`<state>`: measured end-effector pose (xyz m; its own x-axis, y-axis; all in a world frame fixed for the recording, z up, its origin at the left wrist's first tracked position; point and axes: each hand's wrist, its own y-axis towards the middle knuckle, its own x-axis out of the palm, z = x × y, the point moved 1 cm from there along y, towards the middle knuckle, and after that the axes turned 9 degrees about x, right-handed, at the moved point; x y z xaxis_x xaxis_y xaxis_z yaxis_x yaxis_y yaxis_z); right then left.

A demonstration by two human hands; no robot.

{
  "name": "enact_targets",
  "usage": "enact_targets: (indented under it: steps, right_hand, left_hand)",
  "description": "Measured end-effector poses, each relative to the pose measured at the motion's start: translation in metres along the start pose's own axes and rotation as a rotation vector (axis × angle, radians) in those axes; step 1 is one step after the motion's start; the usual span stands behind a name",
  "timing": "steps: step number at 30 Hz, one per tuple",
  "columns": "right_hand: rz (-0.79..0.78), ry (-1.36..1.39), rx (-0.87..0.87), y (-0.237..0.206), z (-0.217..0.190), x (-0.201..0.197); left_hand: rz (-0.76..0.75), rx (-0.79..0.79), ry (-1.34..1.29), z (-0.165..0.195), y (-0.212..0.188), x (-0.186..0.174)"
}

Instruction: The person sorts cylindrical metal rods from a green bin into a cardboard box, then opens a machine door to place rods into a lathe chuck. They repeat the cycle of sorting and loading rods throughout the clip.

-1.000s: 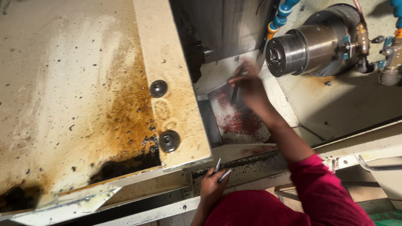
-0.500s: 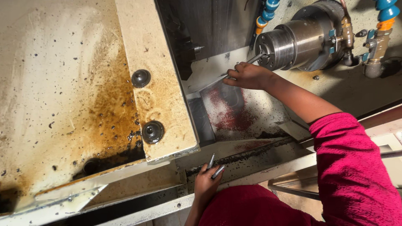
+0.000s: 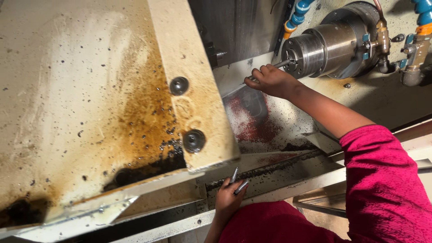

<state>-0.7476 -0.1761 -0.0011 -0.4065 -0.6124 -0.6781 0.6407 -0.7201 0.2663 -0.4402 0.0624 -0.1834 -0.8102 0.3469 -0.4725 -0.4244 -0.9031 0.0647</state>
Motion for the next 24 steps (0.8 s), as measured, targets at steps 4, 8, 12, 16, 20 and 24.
enact_targets:
  steps: [4,8,12,16,20,24]
  right_hand:
    - [-0.205,-0.101,0.0,-0.011,0.008,0.006]
    - [-0.356,-0.297,0.175,-0.026,0.019,0.009]
    - [-0.401,-0.439,0.213,-0.039,0.013,0.007]
    - [-0.439,-0.415,0.282,-0.042,0.008,0.005]
    - [-0.441,-0.405,0.319,-0.041,0.005,0.005]
    - [-0.421,-0.363,0.354,-0.041,0.001,0.011]
  left_hand:
    - [-0.031,-0.007,0.005,-0.008,-0.003,0.008]
    - [0.084,0.161,-0.031,-0.015,-0.002,0.014]
    - [0.064,0.208,0.088,-0.018,-0.001,0.019]
    - [-0.055,0.09,0.096,-0.017,-0.004,0.024]
    - [0.027,0.116,0.116,-0.015,-0.009,0.022]
    - [-0.055,-0.001,0.043,-0.012,-0.007,0.021]
